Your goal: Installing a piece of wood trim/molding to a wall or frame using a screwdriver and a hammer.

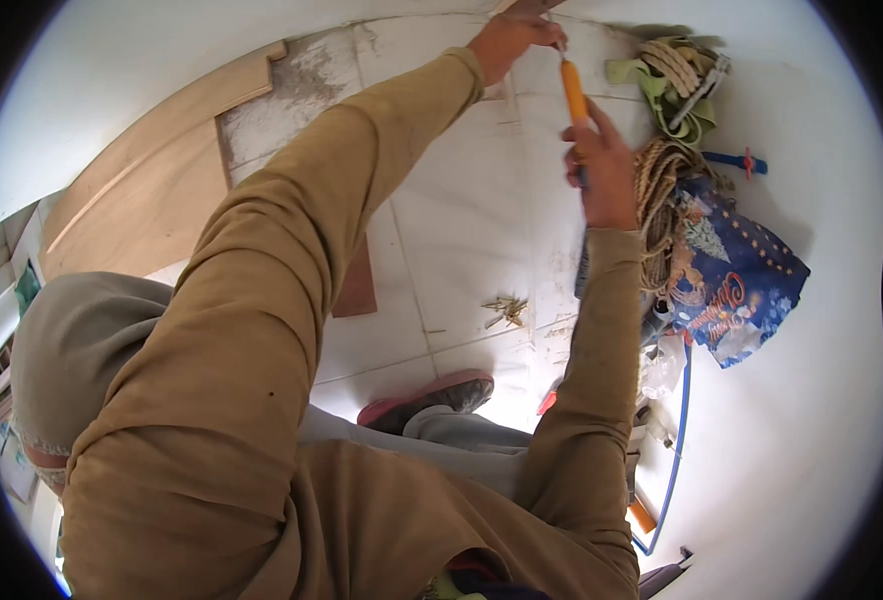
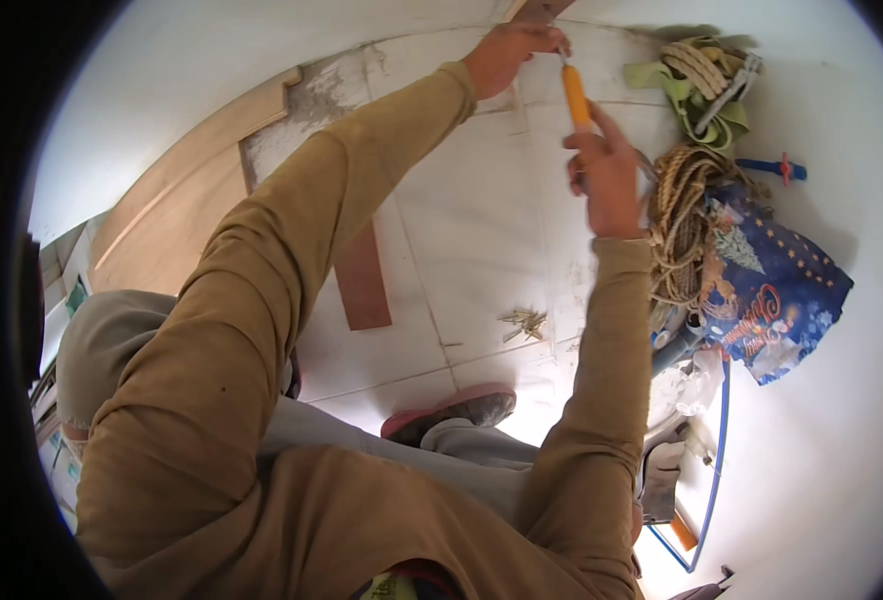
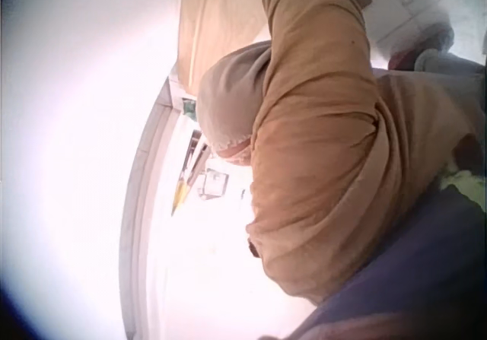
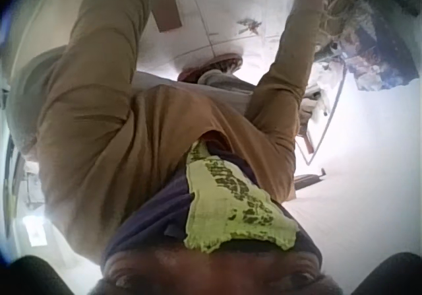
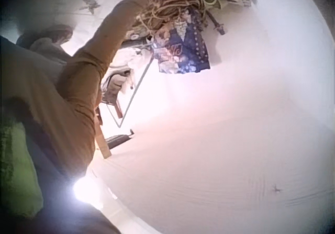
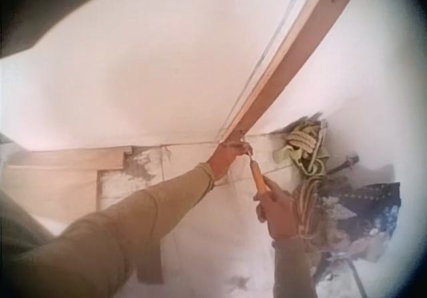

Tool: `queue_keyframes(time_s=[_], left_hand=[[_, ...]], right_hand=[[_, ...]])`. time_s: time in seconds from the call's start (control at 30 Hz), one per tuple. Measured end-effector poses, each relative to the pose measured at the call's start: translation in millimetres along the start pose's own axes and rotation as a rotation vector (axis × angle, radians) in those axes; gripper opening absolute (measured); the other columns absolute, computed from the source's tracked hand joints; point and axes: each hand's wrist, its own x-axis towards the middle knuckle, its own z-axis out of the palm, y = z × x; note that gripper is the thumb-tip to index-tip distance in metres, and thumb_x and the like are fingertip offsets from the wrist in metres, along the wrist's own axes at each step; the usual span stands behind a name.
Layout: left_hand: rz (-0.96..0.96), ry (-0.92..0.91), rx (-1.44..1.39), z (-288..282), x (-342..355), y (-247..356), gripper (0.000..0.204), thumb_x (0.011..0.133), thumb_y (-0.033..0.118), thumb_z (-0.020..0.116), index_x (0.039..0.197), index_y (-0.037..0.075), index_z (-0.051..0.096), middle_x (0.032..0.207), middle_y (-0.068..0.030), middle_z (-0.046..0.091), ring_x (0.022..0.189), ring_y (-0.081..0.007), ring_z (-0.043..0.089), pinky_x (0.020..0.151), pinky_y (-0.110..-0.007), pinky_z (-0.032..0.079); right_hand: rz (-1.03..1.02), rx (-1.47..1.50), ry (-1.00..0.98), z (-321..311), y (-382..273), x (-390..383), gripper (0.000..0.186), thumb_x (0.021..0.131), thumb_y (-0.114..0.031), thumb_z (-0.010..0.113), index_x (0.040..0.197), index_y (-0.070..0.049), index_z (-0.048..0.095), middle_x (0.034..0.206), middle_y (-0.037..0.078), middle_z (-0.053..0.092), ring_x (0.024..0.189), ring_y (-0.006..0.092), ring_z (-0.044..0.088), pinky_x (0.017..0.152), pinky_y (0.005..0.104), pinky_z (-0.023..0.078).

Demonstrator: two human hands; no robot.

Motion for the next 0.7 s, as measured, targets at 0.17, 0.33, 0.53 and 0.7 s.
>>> queue_keyframes(time_s=[0.17, 0.33, 0.53, 0.7], left_hand=[[0.102, 0.017, -0.071, 12.7, -10.4, 2.3, 0.028, 0.098, 0.039, 0.061, 0.098, 0.013, 0.073, 0.104, 0.0026, 0.070, 0.108, -0.0134, 0.052, 0.098, -0.035, 0.029], [0.114, 0.018, -0.006, 3.4, -17.0, 0.9, 0.034, 0.099, 0.041, 0.058, 0.096, 0.011, 0.073, 0.104, 0.0022, 0.070, 0.107, -0.0139, 0.052, 0.095, -0.033, 0.034], [0.055, 0.049, 0.016, 17.3, -13.9, 12.1, 0.037, 0.098, 0.045, 0.060, 0.093, 0.011, 0.074, 0.109, 0.0011, 0.068, 0.109, -0.0141, 0.051, 0.097, -0.035, 0.032], [0.034, 0.042, 0.030, 8.4, -13.2, 9.0, 0.038, 0.097, 0.049, 0.060, 0.095, 0.013, 0.074, 0.112, 0.0023, 0.068, 0.114, -0.0136, 0.051, 0.097, -0.036, 0.031]], right_hand=[[-0.693, -1.063, 0.394, 14.8, 44.1, -7.9, 0.055, 0.095, -0.013, 0.064, 0.148, -0.019, 0.051, 0.075, 0.012, 0.062, 0.054, 0.0298, 0.054, 0.057, 0.0395, 0.047], [-0.313, -0.115, 0.113, 8.2, 36.0, -1.4, 0.049, 0.100, -0.017, 0.060, 0.148, -0.014, 0.050, 0.075, 0.007, 0.058, 0.050, 0.0164, 0.048, 0.047, 0.0286, 0.040], [0.115, 0.381, -0.084, -26.7, 10.0, 4.1, 0.048, 0.101, -0.020, 0.059, 0.147, -0.009, 0.050, 0.084, 0.008, 0.059, 0.051, 0.0122, 0.048, 0.044, 0.0242, 0.037], [-0.697, -1.135, 0.338, 14.4, 24.9, -6.8, 0.052, 0.094, -0.019, 0.068, 0.143, -0.008, 0.054, 0.085, 0.015, 0.061, 0.064, 0.0297, 0.059, 0.055, 0.0407, 0.048]])
